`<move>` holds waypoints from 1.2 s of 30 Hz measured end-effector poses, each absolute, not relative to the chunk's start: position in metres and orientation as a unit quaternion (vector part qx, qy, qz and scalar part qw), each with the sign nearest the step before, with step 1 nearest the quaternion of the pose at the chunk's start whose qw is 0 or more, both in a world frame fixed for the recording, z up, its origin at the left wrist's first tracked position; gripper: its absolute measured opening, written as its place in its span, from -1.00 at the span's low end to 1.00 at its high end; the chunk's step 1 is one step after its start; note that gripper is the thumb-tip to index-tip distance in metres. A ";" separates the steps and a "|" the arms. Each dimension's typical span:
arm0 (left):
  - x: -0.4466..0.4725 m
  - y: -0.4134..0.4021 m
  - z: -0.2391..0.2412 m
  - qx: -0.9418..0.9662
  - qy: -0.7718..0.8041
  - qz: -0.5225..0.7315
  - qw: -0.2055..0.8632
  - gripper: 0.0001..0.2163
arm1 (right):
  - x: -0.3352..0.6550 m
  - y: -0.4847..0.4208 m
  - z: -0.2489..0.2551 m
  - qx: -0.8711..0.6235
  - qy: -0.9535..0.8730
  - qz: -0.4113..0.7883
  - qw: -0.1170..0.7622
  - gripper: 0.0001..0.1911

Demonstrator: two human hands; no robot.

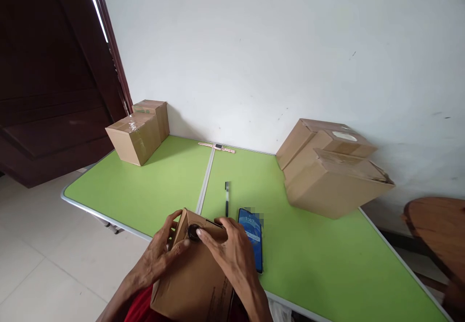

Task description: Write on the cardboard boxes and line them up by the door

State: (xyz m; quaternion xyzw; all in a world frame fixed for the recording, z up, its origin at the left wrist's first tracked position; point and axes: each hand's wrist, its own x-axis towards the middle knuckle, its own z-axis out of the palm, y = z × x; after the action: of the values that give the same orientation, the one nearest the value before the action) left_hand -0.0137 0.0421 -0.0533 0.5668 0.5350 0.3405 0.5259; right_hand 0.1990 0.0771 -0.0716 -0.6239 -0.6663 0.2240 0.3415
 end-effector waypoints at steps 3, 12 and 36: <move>-0.015 0.051 -0.057 0.548 0.564 0.364 0.499 -0.35 | 0.180 0.079 -0.067 -0.631 -0.696 0.174 0.296 -0.68; -0.001 0.063 -0.077 0.614 0.564 0.385 0.396 -0.42 | 0.167 0.071 -0.072 -0.645 -0.698 0.132 0.282 -0.69; -0.026 0.060 -0.057 0.578 0.596 0.343 0.440 -0.54 | 0.222 0.176 -0.082 -0.689 -0.588 0.321 0.276 -0.60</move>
State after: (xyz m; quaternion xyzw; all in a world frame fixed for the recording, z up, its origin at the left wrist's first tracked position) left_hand -0.0263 0.0595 -0.0569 0.5777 0.5960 0.3431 0.4397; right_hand 0.2222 0.1762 -0.0816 -0.6892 -0.5877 0.3215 0.2763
